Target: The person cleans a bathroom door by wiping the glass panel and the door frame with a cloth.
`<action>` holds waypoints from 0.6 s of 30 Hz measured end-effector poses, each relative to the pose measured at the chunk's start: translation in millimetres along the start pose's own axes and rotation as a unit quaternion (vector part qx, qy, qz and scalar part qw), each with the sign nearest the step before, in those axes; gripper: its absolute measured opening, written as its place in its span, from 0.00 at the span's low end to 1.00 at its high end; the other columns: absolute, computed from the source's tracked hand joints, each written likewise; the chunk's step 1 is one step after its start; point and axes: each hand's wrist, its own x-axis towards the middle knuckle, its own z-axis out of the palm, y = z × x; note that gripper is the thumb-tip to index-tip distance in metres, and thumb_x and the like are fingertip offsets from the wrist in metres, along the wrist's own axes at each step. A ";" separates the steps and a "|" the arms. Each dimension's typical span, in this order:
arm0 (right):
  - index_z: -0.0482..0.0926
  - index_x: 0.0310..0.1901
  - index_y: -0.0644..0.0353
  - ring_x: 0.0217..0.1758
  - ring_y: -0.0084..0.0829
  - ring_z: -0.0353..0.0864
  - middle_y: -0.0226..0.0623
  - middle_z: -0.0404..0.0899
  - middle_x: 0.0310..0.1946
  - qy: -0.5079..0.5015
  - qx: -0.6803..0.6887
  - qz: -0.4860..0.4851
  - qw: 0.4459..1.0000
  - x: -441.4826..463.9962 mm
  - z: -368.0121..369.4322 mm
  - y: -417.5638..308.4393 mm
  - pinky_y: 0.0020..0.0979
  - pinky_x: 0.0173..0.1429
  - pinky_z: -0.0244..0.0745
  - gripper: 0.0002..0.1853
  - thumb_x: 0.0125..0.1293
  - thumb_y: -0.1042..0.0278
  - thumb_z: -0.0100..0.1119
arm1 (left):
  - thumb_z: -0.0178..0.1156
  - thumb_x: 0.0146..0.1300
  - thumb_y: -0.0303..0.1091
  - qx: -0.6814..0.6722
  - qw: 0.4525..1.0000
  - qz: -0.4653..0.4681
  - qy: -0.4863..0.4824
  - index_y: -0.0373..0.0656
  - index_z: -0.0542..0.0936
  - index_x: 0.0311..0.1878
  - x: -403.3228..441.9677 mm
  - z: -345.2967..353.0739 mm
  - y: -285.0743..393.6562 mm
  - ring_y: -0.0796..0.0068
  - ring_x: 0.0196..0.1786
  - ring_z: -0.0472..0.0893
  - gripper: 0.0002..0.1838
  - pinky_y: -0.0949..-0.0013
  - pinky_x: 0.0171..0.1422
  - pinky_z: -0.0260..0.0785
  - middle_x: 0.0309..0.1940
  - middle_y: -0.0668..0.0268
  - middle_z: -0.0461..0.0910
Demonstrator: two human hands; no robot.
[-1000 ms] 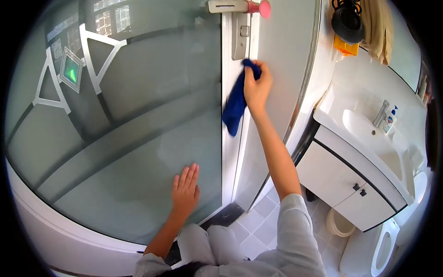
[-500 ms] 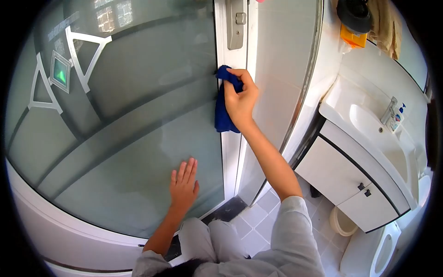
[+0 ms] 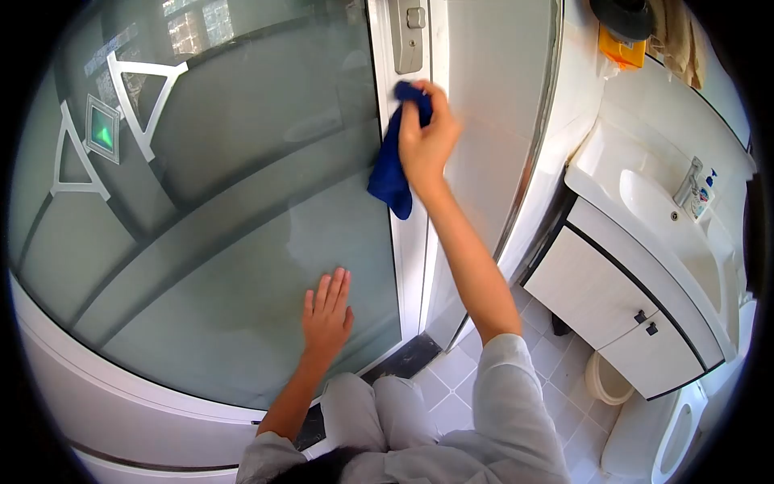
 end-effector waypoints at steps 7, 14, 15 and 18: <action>0.74 0.39 0.59 0.20 0.33 0.75 0.40 0.75 0.22 -0.055 -0.024 -0.032 0.998 -40.4 -19.6 12.9 0.29 0.28 0.69 0.11 0.52 0.77 0.53 | 0.54 0.50 0.34 -0.010 1.000 -0.007 -0.003 0.52 0.63 0.64 1.6 -11.3 0.1 0.78 0.65 0.61 0.33 0.67 0.69 0.43 0.65 0.76 0.60; 0.72 0.46 0.58 0.30 0.39 0.73 0.42 0.74 0.31 0.041 -0.150 -0.102 0.983 -32.8 -10.5 24.3 0.33 0.36 0.68 0.14 0.57 0.76 0.52 | 0.52 0.51 0.32 -0.003 0.999 0.004 0.038 0.53 0.64 0.64 2.3 4.1 -2.2 0.79 0.65 0.61 0.32 0.67 0.69 0.41 0.64 0.77 0.62; 0.72 0.50 0.58 0.34 0.40 0.73 0.42 0.73 0.34 0.006 -0.187 -0.106 0.977 -54.7 -19.9 29.6 0.33 0.39 0.68 0.17 0.56 0.77 0.52 | 0.55 0.50 0.34 0.001 1.000 0.005 0.023 0.52 0.62 0.65 1.8 5.5 -2.1 0.75 0.66 0.60 0.34 0.63 0.68 0.45 0.66 0.75 0.60; 0.66 0.60 0.57 0.49 0.49 0.65 0.54 0.65 0.47 -0.077 -0.240 -0.055 0.966 -107.3 -46.2 35.0 0.39 0.55 0.60 0.25 0.58 0.73 0.51 | 0.55 0.50 0.33 0.000 1.000 0.003 0.020 0.52 0.63 0.65 0.4 1.6 -2.0 0.76 0.66 0.60 0.34 0.63 0.67 0.46 0.65 0.75 0.60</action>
